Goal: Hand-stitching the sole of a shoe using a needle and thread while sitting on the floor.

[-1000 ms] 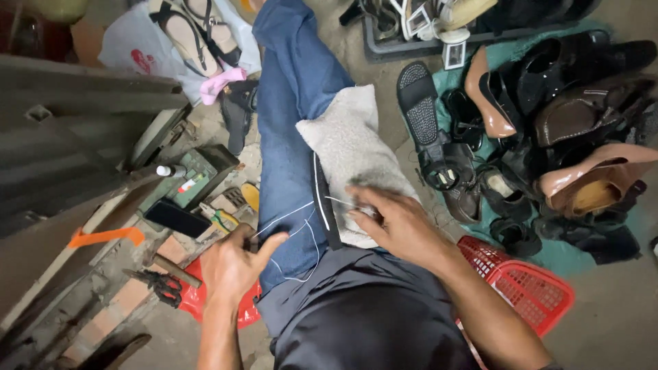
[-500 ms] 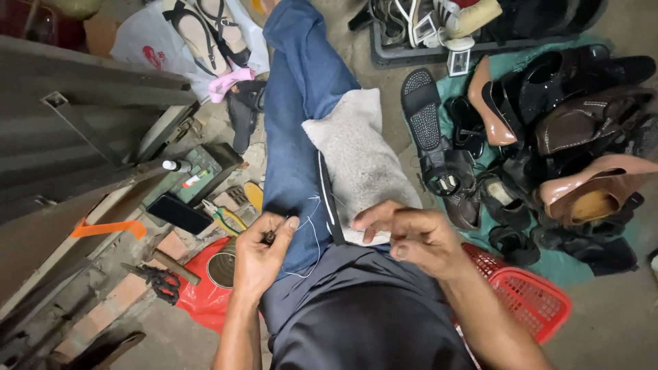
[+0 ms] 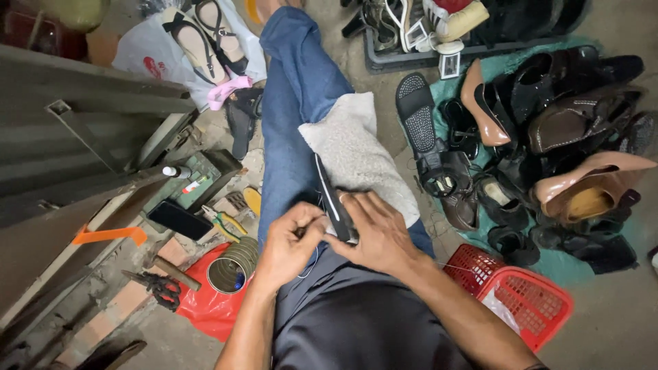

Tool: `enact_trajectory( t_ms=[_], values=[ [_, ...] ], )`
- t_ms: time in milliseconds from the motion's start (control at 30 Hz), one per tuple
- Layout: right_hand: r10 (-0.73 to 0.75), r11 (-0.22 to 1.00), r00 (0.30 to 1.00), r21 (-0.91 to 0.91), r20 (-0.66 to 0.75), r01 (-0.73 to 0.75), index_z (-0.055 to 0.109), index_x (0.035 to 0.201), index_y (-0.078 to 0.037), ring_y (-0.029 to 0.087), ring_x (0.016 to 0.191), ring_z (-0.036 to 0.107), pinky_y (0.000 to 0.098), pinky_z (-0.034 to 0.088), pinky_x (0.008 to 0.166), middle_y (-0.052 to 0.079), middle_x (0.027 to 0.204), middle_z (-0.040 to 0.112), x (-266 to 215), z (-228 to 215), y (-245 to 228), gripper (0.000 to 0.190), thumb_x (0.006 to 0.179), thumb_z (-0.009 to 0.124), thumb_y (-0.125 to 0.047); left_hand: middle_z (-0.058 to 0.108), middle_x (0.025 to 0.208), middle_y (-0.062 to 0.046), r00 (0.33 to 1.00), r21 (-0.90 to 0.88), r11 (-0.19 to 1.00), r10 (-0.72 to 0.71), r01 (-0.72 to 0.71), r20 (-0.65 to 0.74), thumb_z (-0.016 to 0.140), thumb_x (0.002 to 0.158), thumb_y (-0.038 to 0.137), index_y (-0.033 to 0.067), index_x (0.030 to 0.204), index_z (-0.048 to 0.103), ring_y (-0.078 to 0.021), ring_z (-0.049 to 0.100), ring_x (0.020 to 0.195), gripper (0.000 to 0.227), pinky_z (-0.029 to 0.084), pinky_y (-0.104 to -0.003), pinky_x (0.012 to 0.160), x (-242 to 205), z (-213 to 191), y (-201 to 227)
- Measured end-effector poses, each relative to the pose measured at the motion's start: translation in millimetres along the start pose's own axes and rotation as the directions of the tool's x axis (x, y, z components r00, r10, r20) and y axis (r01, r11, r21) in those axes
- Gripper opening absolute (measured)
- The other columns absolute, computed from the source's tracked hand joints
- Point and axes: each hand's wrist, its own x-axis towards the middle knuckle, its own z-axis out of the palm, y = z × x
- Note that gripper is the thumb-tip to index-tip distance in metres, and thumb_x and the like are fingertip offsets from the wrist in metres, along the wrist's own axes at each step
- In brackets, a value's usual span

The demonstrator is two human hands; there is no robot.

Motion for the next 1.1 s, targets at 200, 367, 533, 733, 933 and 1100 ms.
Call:
enact_trajectory(
  t_ms=[200,367,533,733,933,1100],
  values=[
    [-0.112,0.981,0.993,-0.16,-0.028,0.106,0.062,0.079,-0.011,0.027,0.071,0.059,0.0371,0.051,0.058,0.004,0.07,0.05,-8.1,22.1,30.8,0.04,0.08,0.075,-0.049,0.057,0.052,0.002,0.957,0.512,0.831,0.284,-0.217,-0.055,0.071,0.088,0.018,0.0213,0.068,0.057,-0.0197,0.064,0.048,0.024,0.048,-0.028,0.047,-12.8,18.3,30.0],
    [-0.04,0.997,0.993,-0.072,-0.107,0.032,0.059,0.07,-0.01,0.026,0.063,0.058,0.0332,0.048,0.051,0.004,0.062,0.049,-4.1,7.4,27.1,0.041,0.094,0.068,-0.043,0.053,0.054,0.003,0.922,0.621,0.737,0.384,-0.267,-0.059,0.067,0.096,0.027,0.0213,0.063,0.055,-0.0204,0.061,0.048,0.036,0.046,-0.03,0.045,-2.1,11.8,30.7],
    [0.006,1.0,0.992,0.005,-0.126,-0.006,0.056,0.066,-0.011,0.025,0.06,0.059,0.031,0.046,0.048,0.004,0.058,0.047,5.4,-6.9,20.8,0.042,0.097,0.067,-0.037,0.054,0.058,0.0,0.842,0.843,0.508,0.521,-0.175,-0.139,0.069,0.096,0.034,0.0219,0.064,0.06,-0.024,0.064,0.054,0.036,0.05,-0.032,0.048,18.9,13.1,10.7],
    [0.046,0.998,0.99,0.045,-0.136,-0.04,0.052,0.064,-0.011,0.024,0.057,0.057,0.0307,0.044,0.046,0.004,0.055,0.044,4.1,-8.7,22.3,0.044,0.097,0.07,-0.035,0.063,0.076,-0.004,0.828,0.809,0.548,0.54,-0.212,-0.149,0.072,0.093,0.024,0.015,0.092,0.074,-0.0321,0.071,0.069,0.01,0.057,-0.045,0.055,33.4,29.3,7.0],
    [0.132,0.983,0.986,0.144,-0.104,-0.116,0.054,0.064,-0.01,0.026,0.055,0.059,0.0321,0.046,0.046,0.006,0.053,0.048,0.3,-11.2,29.1,0.043,0.095,0.074,-0.033,0.067,0.097,-0.002,0.93,0.44,0.862,0.342,-0.253,-0.136,0.073,0.08,0.012,0.0169,0.084,0.069,-0.0324,0.072,0.075,0.008,0.059,-0.04,0.061,19.3,18.7,19.1],
    [0.202,0.975,0.979,0.094,-0.01,-0.2,0.063,0.075,0.001,0.028,0.063,0.064,0.0366,0.051,0.059,0.013,0.078,0.071,-3.3,-8.6,36.2,0.027,0.082,0.08,-0.019,0.065,0.124,-0.007,0.991,0.288,0.948,0.126,-0.135,0.05,0.075,0.073,0.001,0.0032,0.071,0.055,-0.0116,0.054,0.069,0.02,0.043,-0.024,0.057,-33.9,-52.8,22.1]
  ],
)
